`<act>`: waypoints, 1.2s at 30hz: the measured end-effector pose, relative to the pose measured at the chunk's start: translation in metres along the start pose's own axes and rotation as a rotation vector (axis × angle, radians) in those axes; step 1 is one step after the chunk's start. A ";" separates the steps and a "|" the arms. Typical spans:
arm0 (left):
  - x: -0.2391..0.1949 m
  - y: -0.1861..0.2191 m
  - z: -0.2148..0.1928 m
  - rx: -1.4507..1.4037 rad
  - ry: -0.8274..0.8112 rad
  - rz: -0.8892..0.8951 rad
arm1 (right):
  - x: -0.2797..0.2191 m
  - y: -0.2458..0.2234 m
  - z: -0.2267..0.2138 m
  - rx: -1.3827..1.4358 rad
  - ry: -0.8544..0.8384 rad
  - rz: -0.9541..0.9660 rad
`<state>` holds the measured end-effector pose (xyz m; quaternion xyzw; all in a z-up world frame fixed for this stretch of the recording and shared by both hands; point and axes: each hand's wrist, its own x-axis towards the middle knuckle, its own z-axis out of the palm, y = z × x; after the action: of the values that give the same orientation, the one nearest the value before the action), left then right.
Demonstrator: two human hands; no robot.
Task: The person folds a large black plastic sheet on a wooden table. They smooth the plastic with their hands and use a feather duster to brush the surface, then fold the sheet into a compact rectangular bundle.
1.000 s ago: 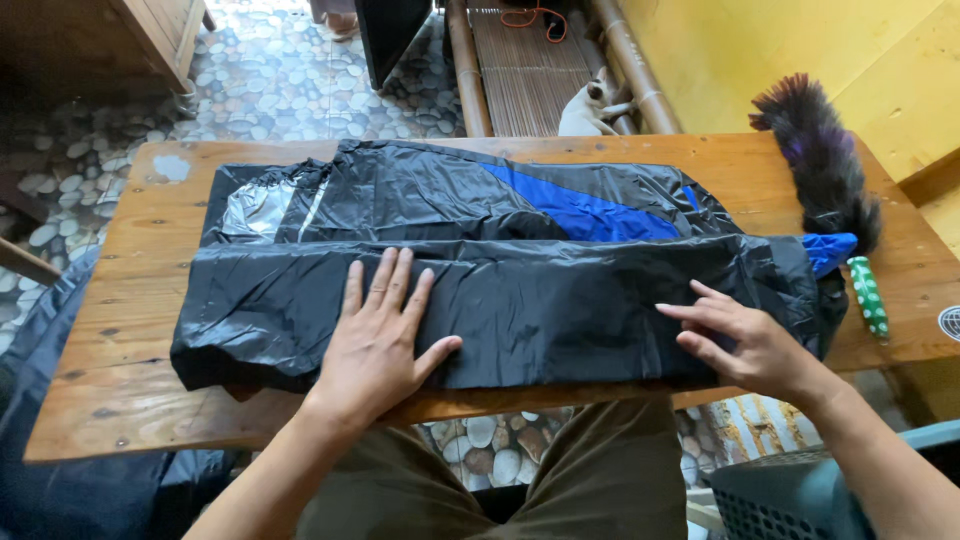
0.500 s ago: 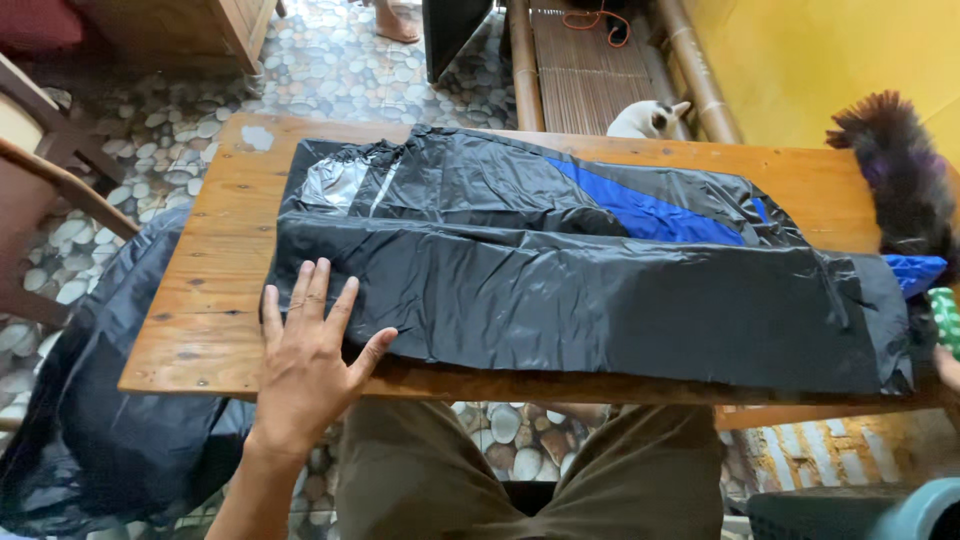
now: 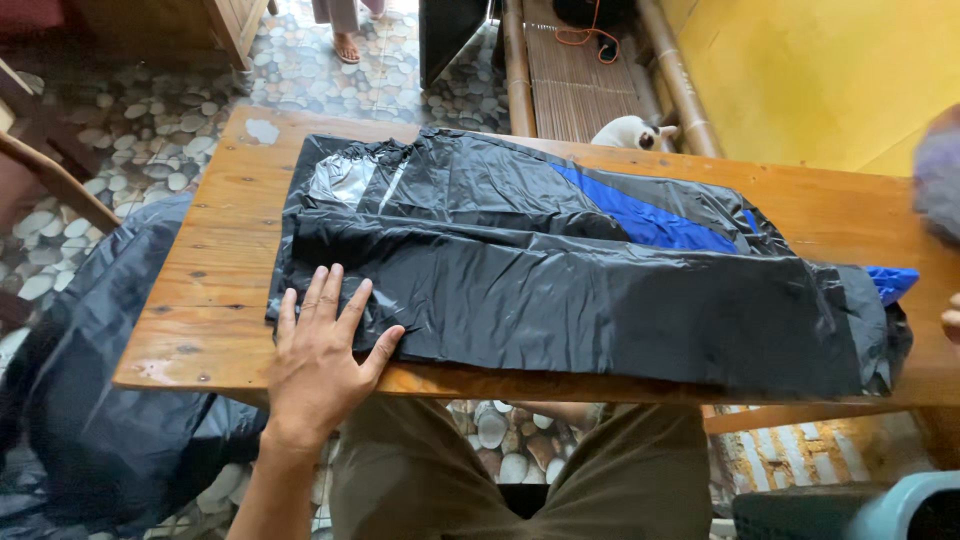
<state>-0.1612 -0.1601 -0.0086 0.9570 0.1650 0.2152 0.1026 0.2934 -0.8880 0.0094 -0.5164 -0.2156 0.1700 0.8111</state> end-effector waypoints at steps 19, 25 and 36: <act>-0.003 -0.002 0.002 0.050 0.128 0.062 | -0.150 0.188 0.490 0.035 0.452 0.247; -0.005 -0.003 0.008 0.000 0.085 0.035 | -0.159 0.213 0.514 0.411 -0.058 0.778; -0.012 -0.029 0.027 0.224 0.016 0.221 | -0.135 0.216 0.566 0.115 -0.354 0.835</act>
<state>-0.1668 -0.1411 -0.0451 0.9731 0.0824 0.2130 -0.0303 -0.1299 -0.4342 0.0002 -0.4761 -0.1141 0.5798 0.6512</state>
